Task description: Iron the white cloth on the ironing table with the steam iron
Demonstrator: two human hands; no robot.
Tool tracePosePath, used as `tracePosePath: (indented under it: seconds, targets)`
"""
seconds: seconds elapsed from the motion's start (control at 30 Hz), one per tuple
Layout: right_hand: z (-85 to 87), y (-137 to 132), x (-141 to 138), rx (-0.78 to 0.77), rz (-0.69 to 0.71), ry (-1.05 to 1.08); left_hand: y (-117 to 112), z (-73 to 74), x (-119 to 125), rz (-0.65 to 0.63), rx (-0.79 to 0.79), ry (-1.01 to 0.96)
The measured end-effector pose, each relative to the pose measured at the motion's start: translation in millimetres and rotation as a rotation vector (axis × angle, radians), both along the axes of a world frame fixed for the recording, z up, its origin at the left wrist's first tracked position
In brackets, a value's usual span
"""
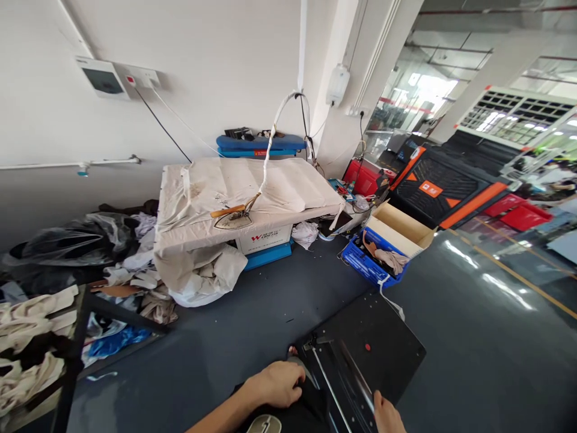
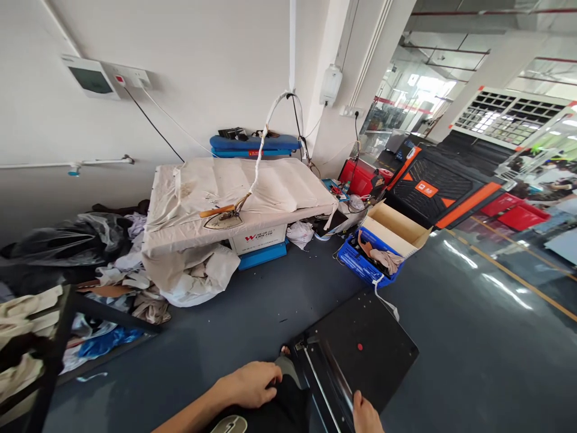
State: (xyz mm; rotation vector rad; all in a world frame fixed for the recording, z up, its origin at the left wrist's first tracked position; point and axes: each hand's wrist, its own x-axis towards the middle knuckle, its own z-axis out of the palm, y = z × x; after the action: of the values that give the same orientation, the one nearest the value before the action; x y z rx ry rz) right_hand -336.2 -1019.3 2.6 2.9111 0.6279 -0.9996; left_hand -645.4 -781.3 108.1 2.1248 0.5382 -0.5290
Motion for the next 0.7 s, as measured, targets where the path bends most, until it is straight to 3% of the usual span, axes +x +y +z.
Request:
tracePosePath:
  seconds: [0.1,0.23,0.53,0.7]
  targets:
    - [-2.0,3.2,7.2,-0.014,-0.062,0.195,0.2,0.9,1.7,-0.005,0.006,0.007]
    - [-9.0,3.5,11.7,-0.016,-0.152,0.290,-0.6,-1.4,3.0,-0.010,0.005,0.005]
    - [-3.8,-3.6,-16.4,0.021,-0.112,0.036,-11.9,0.0,2.1,0.023,-0.020,0.046]
    - [-4.3,-6.1,-19.7,0.006,-0.096,0.016,-21.3,3.1,2.2,0.027,-0.034,0.063]
